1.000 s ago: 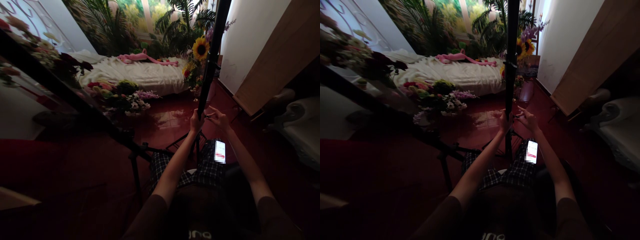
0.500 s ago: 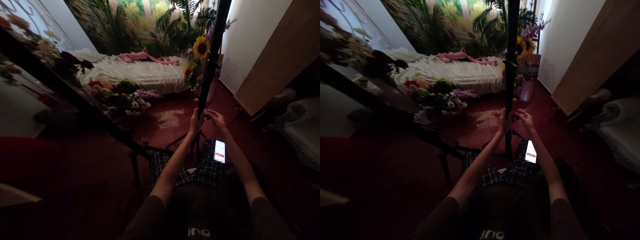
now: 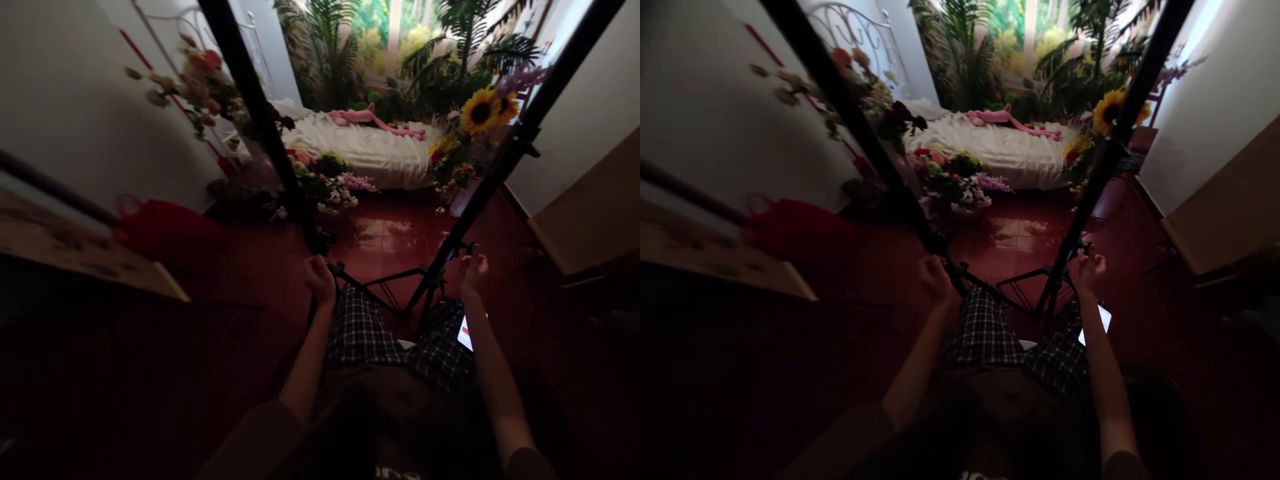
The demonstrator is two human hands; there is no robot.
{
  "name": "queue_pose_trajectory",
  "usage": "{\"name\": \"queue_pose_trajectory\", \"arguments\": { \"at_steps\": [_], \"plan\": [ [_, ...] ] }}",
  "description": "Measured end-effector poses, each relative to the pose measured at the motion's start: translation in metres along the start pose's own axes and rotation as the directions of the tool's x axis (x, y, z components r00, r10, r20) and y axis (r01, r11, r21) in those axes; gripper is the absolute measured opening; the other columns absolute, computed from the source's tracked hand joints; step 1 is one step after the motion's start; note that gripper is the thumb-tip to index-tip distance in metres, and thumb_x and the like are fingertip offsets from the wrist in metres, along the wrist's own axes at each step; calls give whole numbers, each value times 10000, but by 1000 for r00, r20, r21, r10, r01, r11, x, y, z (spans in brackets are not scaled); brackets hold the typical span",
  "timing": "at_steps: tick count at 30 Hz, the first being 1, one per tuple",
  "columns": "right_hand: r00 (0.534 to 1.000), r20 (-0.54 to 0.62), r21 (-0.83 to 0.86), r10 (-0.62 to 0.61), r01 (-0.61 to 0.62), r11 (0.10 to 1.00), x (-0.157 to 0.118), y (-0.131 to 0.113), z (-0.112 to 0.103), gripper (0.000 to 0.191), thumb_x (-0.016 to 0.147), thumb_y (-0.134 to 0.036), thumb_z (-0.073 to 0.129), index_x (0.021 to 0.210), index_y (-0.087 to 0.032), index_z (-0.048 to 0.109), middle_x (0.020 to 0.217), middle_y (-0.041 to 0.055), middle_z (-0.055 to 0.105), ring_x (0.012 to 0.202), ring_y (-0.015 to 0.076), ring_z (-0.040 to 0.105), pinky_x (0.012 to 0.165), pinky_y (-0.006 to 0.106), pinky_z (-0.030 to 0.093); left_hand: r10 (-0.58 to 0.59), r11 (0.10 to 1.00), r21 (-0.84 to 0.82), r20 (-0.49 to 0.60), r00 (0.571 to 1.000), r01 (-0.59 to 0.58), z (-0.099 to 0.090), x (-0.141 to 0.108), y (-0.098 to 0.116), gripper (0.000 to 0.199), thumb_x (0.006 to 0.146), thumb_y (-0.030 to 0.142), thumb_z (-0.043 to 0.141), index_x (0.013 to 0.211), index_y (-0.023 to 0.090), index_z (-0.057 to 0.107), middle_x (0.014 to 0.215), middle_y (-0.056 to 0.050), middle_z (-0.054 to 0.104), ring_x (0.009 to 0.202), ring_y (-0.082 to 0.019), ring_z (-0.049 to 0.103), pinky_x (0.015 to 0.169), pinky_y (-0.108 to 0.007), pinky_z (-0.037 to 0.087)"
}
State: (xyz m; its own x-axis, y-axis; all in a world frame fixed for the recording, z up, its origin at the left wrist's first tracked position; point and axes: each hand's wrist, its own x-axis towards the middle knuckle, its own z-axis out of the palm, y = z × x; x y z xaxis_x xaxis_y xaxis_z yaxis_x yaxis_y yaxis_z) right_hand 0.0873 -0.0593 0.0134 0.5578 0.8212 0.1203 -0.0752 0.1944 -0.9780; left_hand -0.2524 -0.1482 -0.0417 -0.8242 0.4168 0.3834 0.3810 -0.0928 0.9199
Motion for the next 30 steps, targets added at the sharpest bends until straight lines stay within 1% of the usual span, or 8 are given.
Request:
{"name": "queue_pose_trajectory", "arguments": {
  "at_steps": [4,8,13,17,20,23,25,30],
  "plan": [
    [990,-65,-92,-127,120,988,-34,3,16,536,806,-734,490,612,-245,382,435,-73,409,388,87,365,428,238,300,141,990,-23,-54,989,-142,-16,59,13,404,901,580,476,984,188,525,970,-49,597,852,-124,603,768,-245,503],
    [964,173,-166,-200,229,959,-76,1,40,522,881,-670,442,590,-239,393,426,-62,428,413,92,410,510,250,370,255,965,-79,77,964,-249,-9,90,25,475,836,617,571,1054,198,528,1061,-76,598,874,-135,624,765,-268,523],
    [885,434,-71,-168,220,973,-109,1,78,510,871,-637,495,582,-231,387,442,-66,434,435,85,403,504,228,350,141,986,-124,223,965,-115,15,100,26,413,848,596,565,975,203,572,777,-18,653,651,-115,627,621,-238,486],
    [805,591,-13,-51,73,997,-132,-5,118,500,823,-647,554,601,-225,402,477,-68,441,438,80,385,460,211,316,64,986,-161,177,982,-35,24,94,24,362,871,564,541,933,209,580,645,23,615,546,-104,591,549,-219,446],
    [617,749,-133,242,-218,967,-151,-13,151,485,819,-666,541,644,-221,457,477,-57,460,401,81,361,406,211,264,65,984,-174,158,985,-37,22,90,26,364,862,567,556,915,207,575,618,31,603,528,-102,584,530,-213,432],
    [214,844,-345,492,-487,803,-167,-25,180,482,893,-646,429,710,-211,526,472,-54,442,373,82,305,374,210,213,52,984,-174,140,989,-27,19,86,27,387,877,579,522,918,199,585,611,26,603,504,-105,569,509,-219,419],
    [24,892,-353,452,-589,727,-173,-33,194,443,951,-555,379,728,-210,545,474,-66,402,381,79,261,375,194,201,69,985,-164,113,991,-50,18,85,26,392,885,576,508,933,198,600,651,11,623,531,-109,579,529,-226,427],
    [-29,955,-216,294,-749,627,-171,-41,211,354,979,-315,380,673,-210,525,465,-83,379,412,71,233,404,137,249,136,984,-124,68,988,-127,21,86,21,394,881,578,511,923,200,616,693,-9,628,567,-111,575,567,-236,431]
  ]
}}
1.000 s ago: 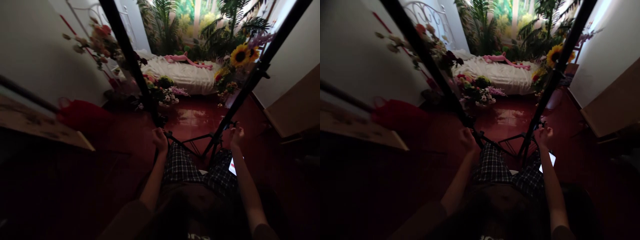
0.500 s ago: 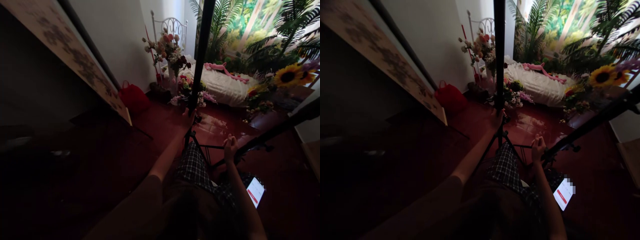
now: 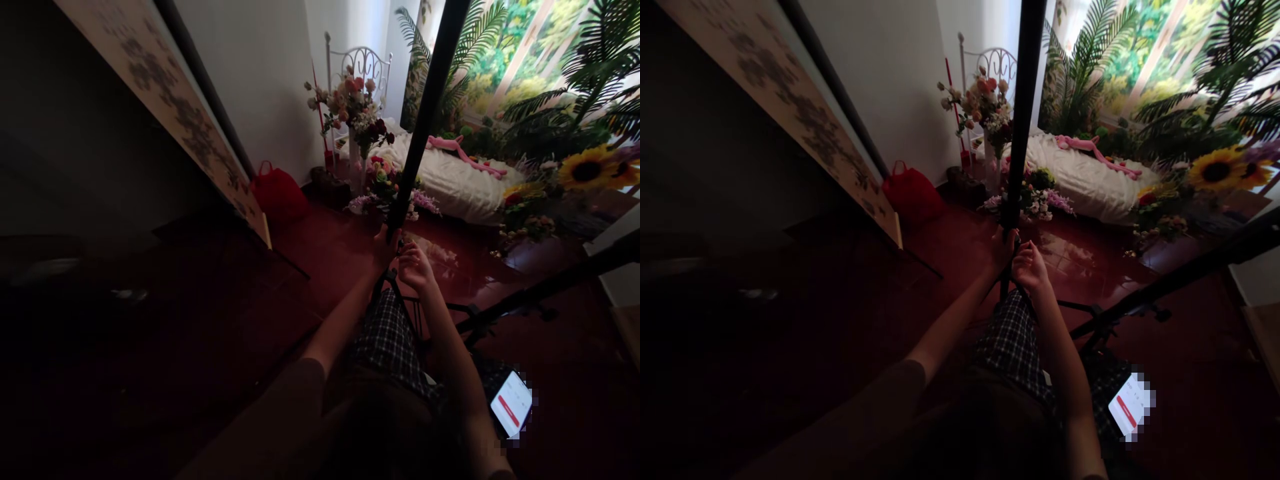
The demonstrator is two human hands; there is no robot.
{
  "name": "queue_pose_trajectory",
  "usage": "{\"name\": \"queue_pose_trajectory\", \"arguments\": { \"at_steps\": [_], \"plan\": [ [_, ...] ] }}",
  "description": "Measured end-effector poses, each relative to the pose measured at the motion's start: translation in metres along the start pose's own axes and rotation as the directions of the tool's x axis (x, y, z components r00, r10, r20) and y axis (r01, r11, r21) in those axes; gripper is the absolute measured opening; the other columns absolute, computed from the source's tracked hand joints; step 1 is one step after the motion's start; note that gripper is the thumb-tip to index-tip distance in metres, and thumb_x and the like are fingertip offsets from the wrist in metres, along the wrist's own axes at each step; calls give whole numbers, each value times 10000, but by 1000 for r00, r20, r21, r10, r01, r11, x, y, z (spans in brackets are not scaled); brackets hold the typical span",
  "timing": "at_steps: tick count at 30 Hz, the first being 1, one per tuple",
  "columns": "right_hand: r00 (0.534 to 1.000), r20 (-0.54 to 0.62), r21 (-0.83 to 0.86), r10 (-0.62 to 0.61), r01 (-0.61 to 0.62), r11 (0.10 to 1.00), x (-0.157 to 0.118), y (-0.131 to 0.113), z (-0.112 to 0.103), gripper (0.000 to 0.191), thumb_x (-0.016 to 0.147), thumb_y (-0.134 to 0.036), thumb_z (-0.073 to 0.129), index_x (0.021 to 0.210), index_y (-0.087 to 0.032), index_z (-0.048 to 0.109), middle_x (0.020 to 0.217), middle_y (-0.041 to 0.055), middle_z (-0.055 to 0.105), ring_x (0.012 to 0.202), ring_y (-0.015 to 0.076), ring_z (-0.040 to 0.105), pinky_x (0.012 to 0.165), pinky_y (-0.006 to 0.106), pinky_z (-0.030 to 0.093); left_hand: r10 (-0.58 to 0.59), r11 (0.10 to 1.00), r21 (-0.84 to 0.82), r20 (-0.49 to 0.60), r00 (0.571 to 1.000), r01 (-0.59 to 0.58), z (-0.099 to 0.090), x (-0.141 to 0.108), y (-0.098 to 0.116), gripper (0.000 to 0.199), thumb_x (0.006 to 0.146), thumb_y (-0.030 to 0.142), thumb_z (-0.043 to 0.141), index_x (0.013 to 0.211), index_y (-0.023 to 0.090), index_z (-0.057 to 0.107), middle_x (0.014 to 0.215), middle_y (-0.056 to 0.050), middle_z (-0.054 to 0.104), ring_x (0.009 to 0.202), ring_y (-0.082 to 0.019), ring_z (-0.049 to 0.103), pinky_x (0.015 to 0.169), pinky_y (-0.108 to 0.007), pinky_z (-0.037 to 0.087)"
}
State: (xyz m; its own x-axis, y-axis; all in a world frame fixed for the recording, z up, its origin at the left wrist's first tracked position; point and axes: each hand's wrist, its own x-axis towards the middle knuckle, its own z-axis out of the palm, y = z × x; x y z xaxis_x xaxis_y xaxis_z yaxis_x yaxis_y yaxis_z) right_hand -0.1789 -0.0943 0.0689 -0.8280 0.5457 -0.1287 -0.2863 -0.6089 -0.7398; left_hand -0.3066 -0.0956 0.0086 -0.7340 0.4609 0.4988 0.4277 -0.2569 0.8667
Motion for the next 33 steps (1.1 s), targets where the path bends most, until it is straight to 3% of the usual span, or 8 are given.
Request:
{"name": "queue_pose_trajectory", "arguments": {
  "at_steps": [10,13,16,18,21,24,26,33],
  "plan": [
    [977,162,313,141,-186,931,4,-7,-10,462,957,-209,438,538,-216,243,408,-91,314,387,51,237,370,91,261,0,1000,11,19,1000,0,0,1,-2,410,849,600,544,884,194,589,628,1,598,520,-111,548,509,-225,381],
    [987,95,180,130,-145,973,8,-3,-9,470,944,-292,486,561,-223,222,417,-102,254,385,54,191,350,115,214,-2,999,32,12,1000,1,-1,2,-3,424,845,615,534,876,195,581,623,6,587,516,-107,536,505,-224,371],
    [999,3,-166,52,-51,985,12,4,-11,428,898,-444,537,603,-233,310,443,-111,242,386,61,175,355,158,191,-10,999,37,25,1000,9,-2,2,-3,443,846,628,518,886,193,587,632,-1,594,530,-113,548,514,-227,373],
    [993,-61,-513,-103,57,856,10,5,-16,371,873,-511,539,662,-234,410,461,-101,306,386,71,244,383,183,219,-17,999,30,54,998,15,-3,2,-1,454,839,643,518,882,196,587,630,-3,594,537,-118,556,519,-231,378],
    [924,12,-940,-382,141,310,1,-2,-25,242,847,-462,594,781,-235,539,565,-44,512,489,110,461,483,213,297,-25,1000,11,83,996,24,-5,1,4,474,829,671,515,877,203,578,634,-6,601,551,-125,572,530,-236,394],
    [885,158,-983,-438,97,-157,-11,-10,-34,120,864,-365,597,870,-246,608,756,6,657,651,148,584,574,234,341,-36,999,-7,104,994,37,-10,0,11,504,831,699,488,891,206,572,648,-12,620,560,-130,586,540,-242,412],
    [887,199,-962,-417,97,-254,-17,-10,-39,116,891,-330,560,932,-247,631,835,15,689,674,146,597,600,239,374,-28,1000,-8,131,991,29,-14,2,17,514,838,706,471,876,204,575,664,-18,635,569,-129,594,551,-243,426],
    [853,321,-923,-412,184,-337,-39,5,-42,412,914,-307,541,1325,-274,551,1220,60,647,876,170,655,658,249,491,131,988,-101,166,977,-115,-14,27,46,482,886,668,440,819,206,560,626,0,628,541,-99,586,591,-236,463]
  ]
}}
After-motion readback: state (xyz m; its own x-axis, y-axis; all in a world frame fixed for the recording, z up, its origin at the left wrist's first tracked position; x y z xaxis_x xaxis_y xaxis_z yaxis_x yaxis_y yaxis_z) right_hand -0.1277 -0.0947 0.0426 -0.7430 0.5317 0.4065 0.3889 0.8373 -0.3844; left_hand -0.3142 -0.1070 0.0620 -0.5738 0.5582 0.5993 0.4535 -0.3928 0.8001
